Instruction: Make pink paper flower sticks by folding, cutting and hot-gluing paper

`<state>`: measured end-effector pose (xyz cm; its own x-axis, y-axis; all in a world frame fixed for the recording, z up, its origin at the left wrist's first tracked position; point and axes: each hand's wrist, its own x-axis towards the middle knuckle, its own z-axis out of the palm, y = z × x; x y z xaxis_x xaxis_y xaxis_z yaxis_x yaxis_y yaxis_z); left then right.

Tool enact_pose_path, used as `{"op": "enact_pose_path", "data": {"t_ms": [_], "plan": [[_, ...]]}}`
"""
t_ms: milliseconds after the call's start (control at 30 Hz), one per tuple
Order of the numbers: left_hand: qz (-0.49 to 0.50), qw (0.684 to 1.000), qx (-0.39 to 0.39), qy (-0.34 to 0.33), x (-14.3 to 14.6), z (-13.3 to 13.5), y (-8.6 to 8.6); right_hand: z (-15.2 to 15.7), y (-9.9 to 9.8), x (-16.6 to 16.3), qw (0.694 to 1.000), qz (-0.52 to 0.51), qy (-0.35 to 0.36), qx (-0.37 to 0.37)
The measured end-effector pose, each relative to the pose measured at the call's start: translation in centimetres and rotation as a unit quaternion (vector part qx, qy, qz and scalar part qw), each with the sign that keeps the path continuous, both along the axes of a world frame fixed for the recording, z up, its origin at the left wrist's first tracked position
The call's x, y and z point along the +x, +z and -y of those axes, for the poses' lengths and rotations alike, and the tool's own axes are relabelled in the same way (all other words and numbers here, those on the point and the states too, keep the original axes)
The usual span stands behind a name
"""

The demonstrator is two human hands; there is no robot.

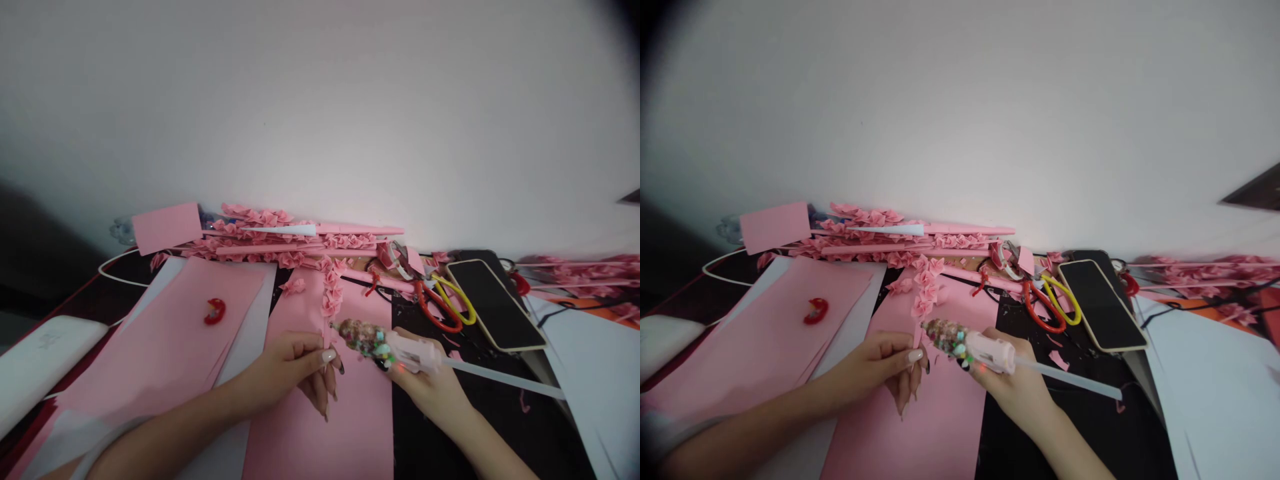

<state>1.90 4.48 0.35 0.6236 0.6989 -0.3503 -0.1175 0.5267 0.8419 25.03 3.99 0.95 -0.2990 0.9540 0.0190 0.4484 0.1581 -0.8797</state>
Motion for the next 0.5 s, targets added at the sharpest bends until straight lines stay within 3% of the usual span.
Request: {"op": "enact_pose_path", "data": {"t_ms": [500], "plan": [[-0.007, 1.0, 0.001, -0.002, -0.06, -0.02, 0.2, 0.05, 0.23, -0.18, 1.0, -0.003, -0.001, -0.011]]}}
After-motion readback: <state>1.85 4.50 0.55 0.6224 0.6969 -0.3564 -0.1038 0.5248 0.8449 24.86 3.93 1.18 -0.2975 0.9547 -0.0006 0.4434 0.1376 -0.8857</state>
